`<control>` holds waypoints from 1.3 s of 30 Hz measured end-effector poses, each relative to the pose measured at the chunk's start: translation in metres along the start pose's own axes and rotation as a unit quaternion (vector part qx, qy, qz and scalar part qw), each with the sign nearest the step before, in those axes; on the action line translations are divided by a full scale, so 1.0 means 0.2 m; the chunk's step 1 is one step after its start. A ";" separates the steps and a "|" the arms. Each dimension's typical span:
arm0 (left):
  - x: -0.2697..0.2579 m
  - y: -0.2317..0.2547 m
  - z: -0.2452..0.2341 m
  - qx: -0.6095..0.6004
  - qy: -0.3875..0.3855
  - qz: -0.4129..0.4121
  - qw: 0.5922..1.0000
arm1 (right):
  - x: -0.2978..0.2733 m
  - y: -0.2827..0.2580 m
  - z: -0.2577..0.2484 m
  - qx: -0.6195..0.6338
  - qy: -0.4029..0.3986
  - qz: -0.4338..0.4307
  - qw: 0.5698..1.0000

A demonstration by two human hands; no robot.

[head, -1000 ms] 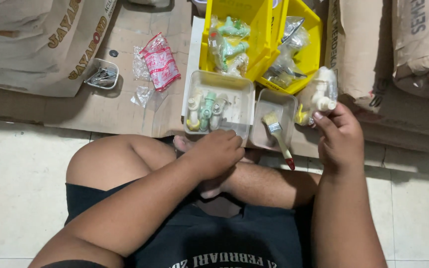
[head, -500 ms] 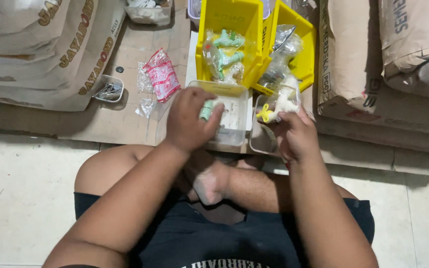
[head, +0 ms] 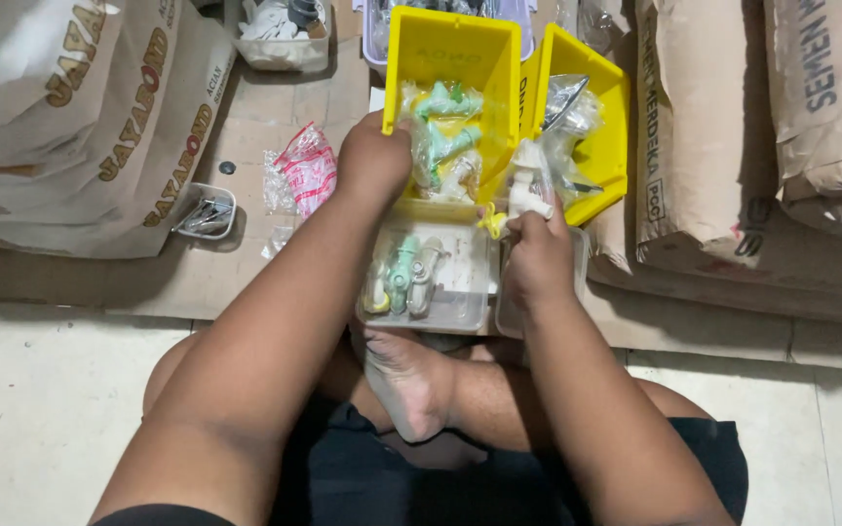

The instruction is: Cleaning small plastic components with a brush and placing them into plastic bags

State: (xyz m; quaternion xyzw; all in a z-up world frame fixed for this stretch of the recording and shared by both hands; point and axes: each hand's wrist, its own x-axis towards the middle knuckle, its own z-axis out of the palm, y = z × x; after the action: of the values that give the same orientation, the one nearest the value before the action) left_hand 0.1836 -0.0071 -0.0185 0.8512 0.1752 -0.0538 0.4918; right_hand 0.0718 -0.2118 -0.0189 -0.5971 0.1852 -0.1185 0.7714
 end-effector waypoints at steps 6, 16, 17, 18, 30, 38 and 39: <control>-0.23 0.13 -0.08 -0.117 0.035 0.008 0.992 | -0.07 -0.08 -0.03 -0.151 -0.062 -0.034 0.986; -0.18 0.15 -0.08 -0.132 0.040 0.103 0.985 | -0.19 -0.06 0.02 -0.295 -0.099 -0.065 0.948; -0.16 0.16 -0.07 -0.151 0.042 0.082 0.984 | -0.20 -0.06 0.02 -0.303 -0.115 -0.081 0.943; -0.13 0.18 -0.07 -0.171 0.046 0.063 0.982 | -0.20 -0.06 0.03 -0.309 -0.132 -0.099 0.937; -0.15 0.19 -0.17 -0.232 0.082 0.034 0.969 | -0.22 -0.03 -0.01 -0.354 -0.182 -0.142 0.906; -0.10 0.16 -0.06 -0.189 0.065 0.051 0.978 | -0.21 -0.01 0.02 -0.351 -0.168 -0.162 0.907; -0.11 0.17 -0.04 -0.167 0.054 0.053 0.983 | -0.21 -0.02 0.02 -0.352 -0.162 -0.173 0.906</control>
State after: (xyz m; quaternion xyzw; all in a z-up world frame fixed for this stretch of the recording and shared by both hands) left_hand 0.1743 -0.0207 0.0202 0.7668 0.1625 0.0481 0.6191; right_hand 0.0353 -0.1910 -0.0082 -0.8635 -0.0183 -0.0786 0.4978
